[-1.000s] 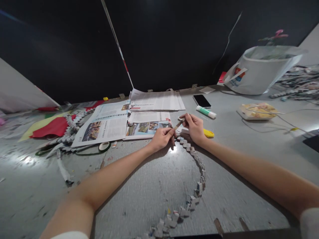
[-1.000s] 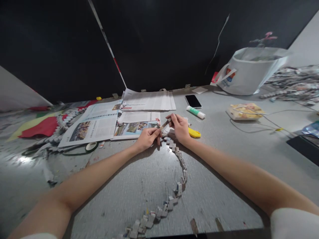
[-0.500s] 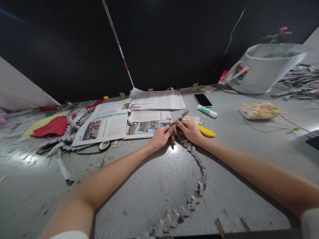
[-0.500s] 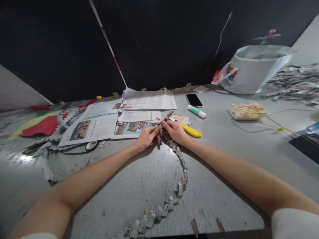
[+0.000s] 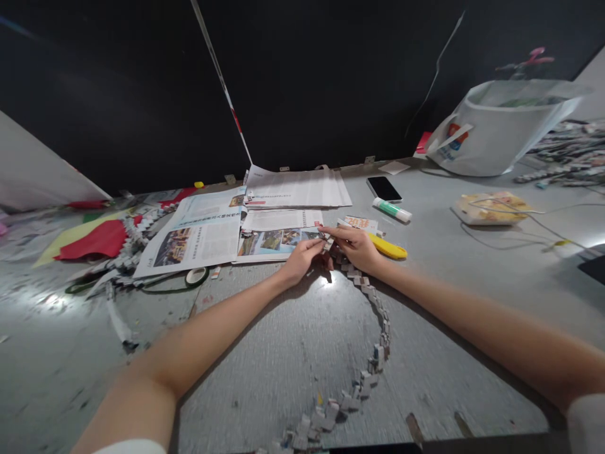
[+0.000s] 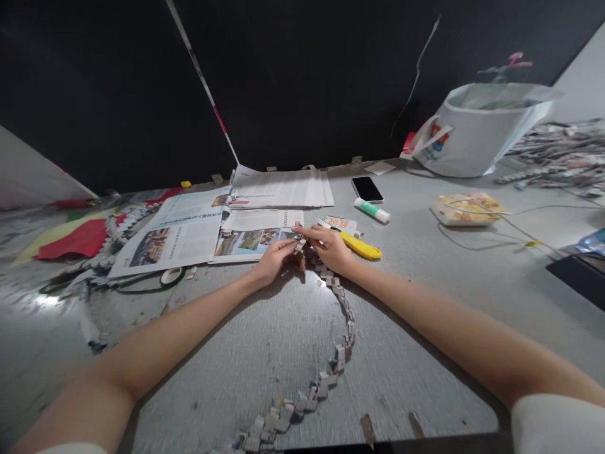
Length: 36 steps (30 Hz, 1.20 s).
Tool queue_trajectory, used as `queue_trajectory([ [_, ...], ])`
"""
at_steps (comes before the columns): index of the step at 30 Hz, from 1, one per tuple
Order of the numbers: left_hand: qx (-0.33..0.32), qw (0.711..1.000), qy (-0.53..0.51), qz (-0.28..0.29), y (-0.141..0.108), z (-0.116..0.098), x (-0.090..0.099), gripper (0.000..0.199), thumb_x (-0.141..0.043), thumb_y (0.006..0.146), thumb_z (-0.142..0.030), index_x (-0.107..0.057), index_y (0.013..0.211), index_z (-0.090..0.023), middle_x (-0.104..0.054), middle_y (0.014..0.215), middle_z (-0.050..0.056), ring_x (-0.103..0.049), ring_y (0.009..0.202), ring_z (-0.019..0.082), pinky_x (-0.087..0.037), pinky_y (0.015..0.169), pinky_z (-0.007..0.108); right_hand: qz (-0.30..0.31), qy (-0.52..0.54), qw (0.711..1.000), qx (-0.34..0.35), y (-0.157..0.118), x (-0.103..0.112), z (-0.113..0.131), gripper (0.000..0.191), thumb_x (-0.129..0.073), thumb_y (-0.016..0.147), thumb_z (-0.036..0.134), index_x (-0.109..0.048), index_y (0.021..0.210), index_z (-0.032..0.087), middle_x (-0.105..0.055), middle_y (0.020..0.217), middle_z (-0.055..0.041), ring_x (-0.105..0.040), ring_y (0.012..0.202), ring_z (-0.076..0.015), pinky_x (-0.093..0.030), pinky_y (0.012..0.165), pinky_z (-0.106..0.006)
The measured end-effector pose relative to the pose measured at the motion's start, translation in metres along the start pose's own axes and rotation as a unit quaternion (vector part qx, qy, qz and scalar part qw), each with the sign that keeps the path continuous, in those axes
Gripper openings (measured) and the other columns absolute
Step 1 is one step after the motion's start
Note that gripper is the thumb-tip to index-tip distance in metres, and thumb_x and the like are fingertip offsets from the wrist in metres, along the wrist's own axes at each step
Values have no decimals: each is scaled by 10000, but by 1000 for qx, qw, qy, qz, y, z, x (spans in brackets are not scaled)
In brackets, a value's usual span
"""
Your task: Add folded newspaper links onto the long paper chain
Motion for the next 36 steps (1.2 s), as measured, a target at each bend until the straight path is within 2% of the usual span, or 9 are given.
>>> queue_trajectory([
  [4, 7, 1000, -4, -8, 1, 2, 0, 583, -617, 1001, -717, -676, 830, -163, -724, 685, 101, -689, 615, 191, -550, 617, 313, 7, -20, 999, 28, -1, -1, -2, 358, -555, 980, 169, -876, 1086, 285, -696, 855, -64, -611, 781, -210, -498, 782, -355],
  [8, -4, 999, 46, 0, 2, 0, 1, 541, -704, 975, -685, -666, 817, -169, -723, 665, 79, -655, 578, 155, -517, 617, 291, 4, -21, 999, 47, -1, -3, -4, 343, -552, 994, 225, -870, 1110, 278, -718, 887, -70, -653, 809, -217, -512, 794, -365],
  [11, -16, 998, 52, 10, 4, -1, 1, 541, -713, 968, -699, -673, 853, -172, -729, 669, 74, -649, 579, 152, -515, 626, 295, -8, 4, 1000, 30, 0, -2, -3, 316, -595, 991, 291, -843, 1186, 289, -756, 938, -65, -688, 875, -237, -537, 857, -393],
  [13, -25, 999, 47, 13, 4, -1, 1, 550, -712, 965, -711, -680, 880, -169, -727, 668, 70, -651, 589, 151, -516, 637, 294, -20, 44, 999, -5, 1, 1, -3, 306, -602, 1023, 392, -815, 1218, 290, -748, 914, -51, -681, 838, -233, -543, 816, -389],
  [16, -26, 999, 40, 14, 5, 0, 1, 552, -733, 947, -716, -688, 903, -168, -726, 669, 65, -655, 604, 155, -526, 656, 302, -26, 112, 992, -53, 3, 3, -8, 413, -566, 1053, 629, -775, 1005, 275, -645, 750, -16, -607, 697, -207, -497, 665, -351],
  [19, -23, 999, 47, 14, 4, 0, 1, 546, -741, 943, -710, -700, 911, -167, -730, 669, 67, -654, 603, 160, -528, 661, 314, -11, 148, 985, -88, 4, 1, -12, 586, -613, 990, 784, -605, 741, 254, -542, 653, 6, -516, 610, -173, -423, 571, -322],
  [21, -25, 998, 52, 15, 4, 0, 1, 542, -739, 947, -705, -704, 913, -165, -731, 665, 69, -656, 595, 160, -521, 654, 314, -3, 156, 982, -101, 4, 0, -14, 609, -660, 957, 800, -555, 719, 250, -530, 646, 12, -487, 596, -158, -389, 548, -313],
  [29, -26, 998, 58, 14, 2, -4, 0, 519, -719, 968, -683, -703, 903, -168, -743, 669, 80, -677, 589, 170, -507, 645, 319, -5, 125, 987, -96, 4, 1, -9, 555, -666, 976, 733, -584, 730, 243, -564, 665, 2, -493, 614, -153, -400, 566, -312],
  [36, -23, 997, 65, 15, 2, -2, 2, 528, -703, 980, -674, -722, 956, -147, -747, 667, 80, -684, 574, 167, -491, 630, 305, -15, 90, 993, -77, 6, 2, -8, 600, -663, 949, 791, -597, 717, 242, -533, 613, 21, -444, 577, -141, -390, 547, -308],
])
Point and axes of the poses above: each hand's wrist, its own y-axis towards the middle knuckle, its own x-axis out of the back of the hand, z = x × y, the point moved 3 cm from there along y, towards the middle knuckle
